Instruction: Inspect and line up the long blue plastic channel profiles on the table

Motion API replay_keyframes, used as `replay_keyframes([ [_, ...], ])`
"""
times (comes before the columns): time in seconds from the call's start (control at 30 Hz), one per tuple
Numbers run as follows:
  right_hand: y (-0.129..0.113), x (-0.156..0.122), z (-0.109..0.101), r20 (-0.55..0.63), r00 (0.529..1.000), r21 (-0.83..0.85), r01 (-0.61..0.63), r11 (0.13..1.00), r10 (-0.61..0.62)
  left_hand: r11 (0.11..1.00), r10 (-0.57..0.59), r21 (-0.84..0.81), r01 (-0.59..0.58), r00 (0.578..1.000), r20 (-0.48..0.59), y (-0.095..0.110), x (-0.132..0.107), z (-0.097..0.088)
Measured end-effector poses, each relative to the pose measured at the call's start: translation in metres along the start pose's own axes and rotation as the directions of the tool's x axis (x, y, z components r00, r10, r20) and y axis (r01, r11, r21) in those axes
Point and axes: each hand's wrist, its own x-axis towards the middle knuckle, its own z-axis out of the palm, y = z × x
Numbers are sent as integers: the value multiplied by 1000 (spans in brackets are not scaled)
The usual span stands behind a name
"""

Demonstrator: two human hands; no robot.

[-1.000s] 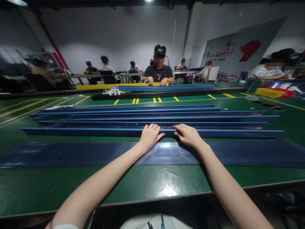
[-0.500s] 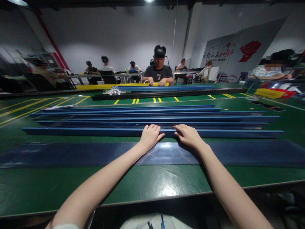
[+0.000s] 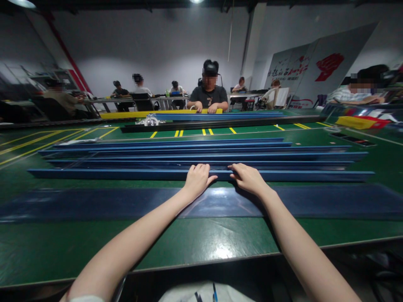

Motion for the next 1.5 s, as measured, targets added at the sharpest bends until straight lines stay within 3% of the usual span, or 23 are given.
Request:
replay_keyframes([
  [0.37,0,0,0,-6,1000,-3,1,1000,-1,999,-32,8,32,999,5,1,0,0],
  [0.87,2,0,2,-32,999,-16,28,999,-29,1000,26,-11,-27,999,-24,-1,-1,0],
  [1.17,2,0,3,-37,999,-23,34,999,-34,952,292,-84,-294,956,-32,-2,1,1],
  [1.5,2,0,3,-33,999,-29,36,999,-37,958,239,-157,-241,970,-30,-3,1,5],
])
